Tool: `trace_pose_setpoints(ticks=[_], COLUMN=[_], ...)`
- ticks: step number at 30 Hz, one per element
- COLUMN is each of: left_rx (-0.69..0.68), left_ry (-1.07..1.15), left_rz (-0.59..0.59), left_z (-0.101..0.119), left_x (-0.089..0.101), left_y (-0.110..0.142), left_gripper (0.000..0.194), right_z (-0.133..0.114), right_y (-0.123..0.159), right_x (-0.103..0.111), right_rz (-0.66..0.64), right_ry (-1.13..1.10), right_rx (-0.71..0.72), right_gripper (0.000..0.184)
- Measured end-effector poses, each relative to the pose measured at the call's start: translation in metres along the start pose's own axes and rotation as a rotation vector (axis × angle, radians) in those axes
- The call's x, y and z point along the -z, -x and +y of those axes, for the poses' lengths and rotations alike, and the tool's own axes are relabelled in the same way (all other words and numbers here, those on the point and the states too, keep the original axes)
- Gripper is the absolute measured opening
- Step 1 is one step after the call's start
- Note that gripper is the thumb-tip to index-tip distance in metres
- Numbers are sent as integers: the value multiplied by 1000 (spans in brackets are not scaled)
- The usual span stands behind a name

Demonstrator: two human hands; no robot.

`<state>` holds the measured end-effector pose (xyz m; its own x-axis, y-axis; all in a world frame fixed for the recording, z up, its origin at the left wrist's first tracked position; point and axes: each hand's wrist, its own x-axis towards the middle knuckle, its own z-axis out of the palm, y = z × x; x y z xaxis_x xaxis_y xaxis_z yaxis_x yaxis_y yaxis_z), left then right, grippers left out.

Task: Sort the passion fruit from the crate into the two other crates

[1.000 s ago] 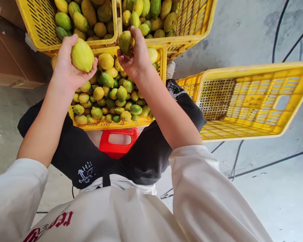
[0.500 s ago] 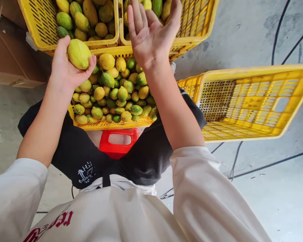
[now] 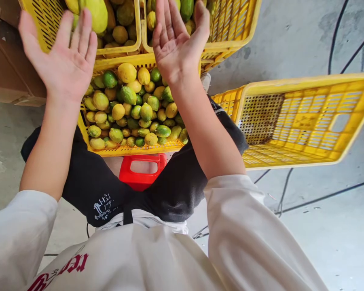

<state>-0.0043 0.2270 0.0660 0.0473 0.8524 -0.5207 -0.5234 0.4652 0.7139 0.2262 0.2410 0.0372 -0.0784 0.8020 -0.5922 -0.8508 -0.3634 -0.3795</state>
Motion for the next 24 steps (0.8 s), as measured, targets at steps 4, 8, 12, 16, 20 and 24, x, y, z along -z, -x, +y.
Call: trace_pose_setpoints(ticks=[4, 8, 12, 16, 20, 24], left_rx=[-34, -40, 2, 206, 93, 193], left_ry=[-325, -384, -389, -892, -1738, -2232], left_rz=[-83, -77, -90, -8, -324, -503], left_z=[12, 10, -1, -25, -56, -79], left_x=[-4, -1, 4, 7, 19, 41], left_y=[14, 15, 2, -10, 2, 17], left_gripper=[94, 88, 73, 57, 55, 70], right_z=[4, 11, 17, 21, 24, 29], right_y=[-3, -5, -1, 3, 5, 5], right_x=[3, 3, -5, -7, -1, -1], right_rz=[33, 133, 241, 169, 186, 242], right_ry=[8, 71, 478, 917, 802, 478], right_rx=[-14, 4, -67, -114, -131, -192], right_gripper=[77, 71, 65, 61, 59, 29])
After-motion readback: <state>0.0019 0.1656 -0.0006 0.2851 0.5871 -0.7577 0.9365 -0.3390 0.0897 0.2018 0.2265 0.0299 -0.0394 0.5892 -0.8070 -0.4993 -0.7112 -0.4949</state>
